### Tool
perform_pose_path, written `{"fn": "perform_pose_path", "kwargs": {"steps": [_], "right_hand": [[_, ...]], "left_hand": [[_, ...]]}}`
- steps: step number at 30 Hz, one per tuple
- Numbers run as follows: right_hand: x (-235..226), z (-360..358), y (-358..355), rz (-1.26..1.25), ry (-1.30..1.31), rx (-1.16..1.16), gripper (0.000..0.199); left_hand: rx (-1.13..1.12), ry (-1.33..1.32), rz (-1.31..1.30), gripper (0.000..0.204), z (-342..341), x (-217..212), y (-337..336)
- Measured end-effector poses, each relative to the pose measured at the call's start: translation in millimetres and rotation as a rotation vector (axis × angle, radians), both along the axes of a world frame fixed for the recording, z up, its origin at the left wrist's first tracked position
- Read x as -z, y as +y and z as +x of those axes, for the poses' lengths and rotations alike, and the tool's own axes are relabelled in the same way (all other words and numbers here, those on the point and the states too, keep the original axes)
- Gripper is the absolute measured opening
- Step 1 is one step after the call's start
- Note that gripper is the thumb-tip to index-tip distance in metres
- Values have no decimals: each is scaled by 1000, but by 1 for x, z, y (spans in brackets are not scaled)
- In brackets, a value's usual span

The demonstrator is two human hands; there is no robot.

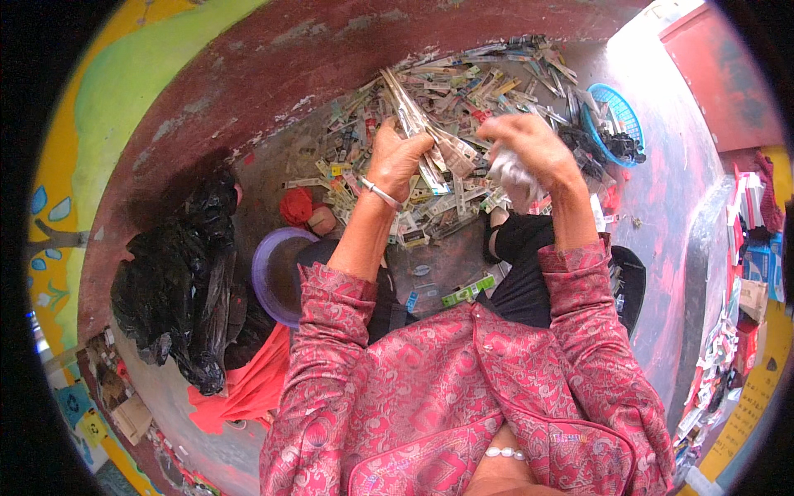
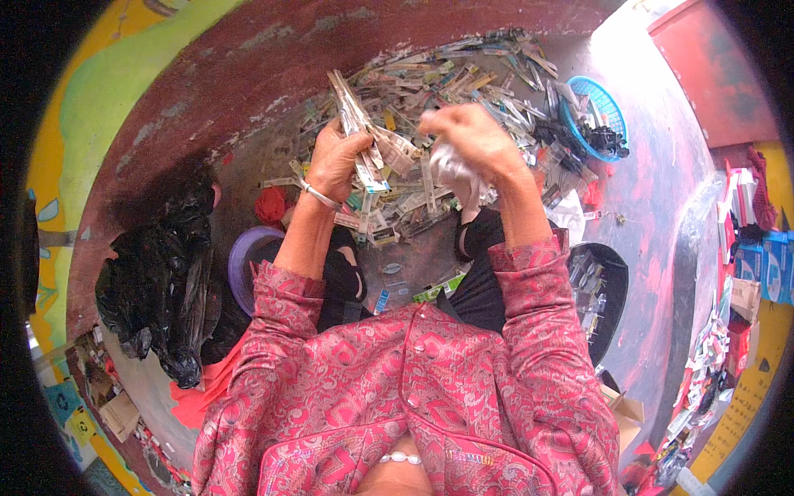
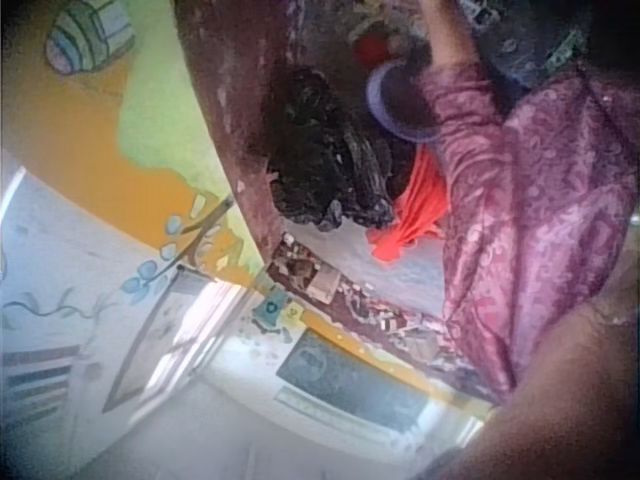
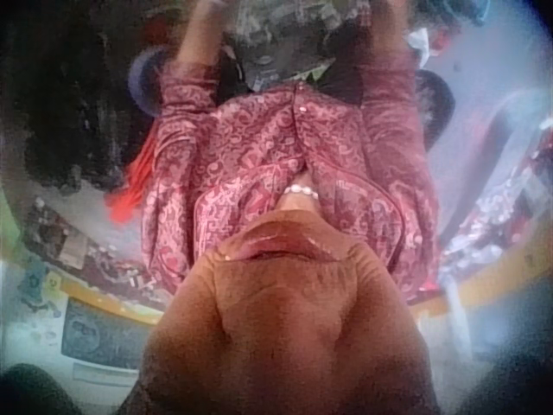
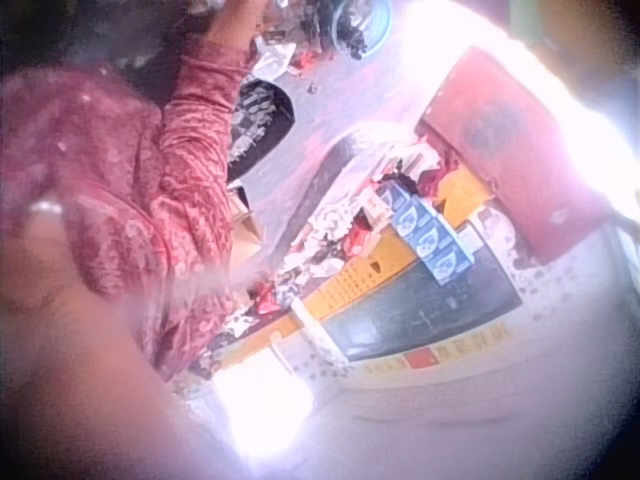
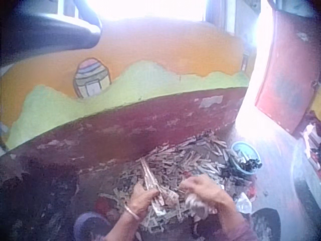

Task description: The person sits on the floor and sorts through a pile of plastic packaging strips, using a cloth to wipe some of them before placing them into a basket.

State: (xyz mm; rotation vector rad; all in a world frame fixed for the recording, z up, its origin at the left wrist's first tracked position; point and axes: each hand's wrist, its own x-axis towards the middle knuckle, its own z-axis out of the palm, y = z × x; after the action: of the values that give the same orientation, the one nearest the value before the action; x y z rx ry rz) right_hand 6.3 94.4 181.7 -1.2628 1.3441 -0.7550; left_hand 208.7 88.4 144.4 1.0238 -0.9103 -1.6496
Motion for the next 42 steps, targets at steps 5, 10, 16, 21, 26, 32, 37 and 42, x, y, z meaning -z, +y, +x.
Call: {"fn": "perform_pose_path", "kwargs": {"steps": [5, 10, 16, 21, 26, 32, 37, 42], "right_hand": [[-20, 39, 6, -699, 13, 365, 17], [2, 60, 9, -1094, 542, 58, 8], [-2, 45, 21, -1053, 886, -150, 8], [-1, 6, 10, -815, 733, 262, 5], [-8, 61, 13, -1081, 243, 275, 6], [25, 48, 16, -1177, 931, -61, 7], [-1, 13, 4, -353, 272, 316, 37], [3, 37, 10, 197, -161, -14, 36]], "left_hand": [[-96, -482, -157, 28, -25, -14, 8], [44, 42, 6, 31, -13, -5, 6], [0, 35, -5, 26, -2, -6, 2], [-251, -19, 7, 36, 4, 5, -8], [-324, -84, -40, 39, -27, 4, 1], [-276, 297, 151, 16, 19, 1, -14], [-298, 249, 106, 20, 8, 6, -10], [-150, 338, -64, 19, -11, 8, 0]]}}
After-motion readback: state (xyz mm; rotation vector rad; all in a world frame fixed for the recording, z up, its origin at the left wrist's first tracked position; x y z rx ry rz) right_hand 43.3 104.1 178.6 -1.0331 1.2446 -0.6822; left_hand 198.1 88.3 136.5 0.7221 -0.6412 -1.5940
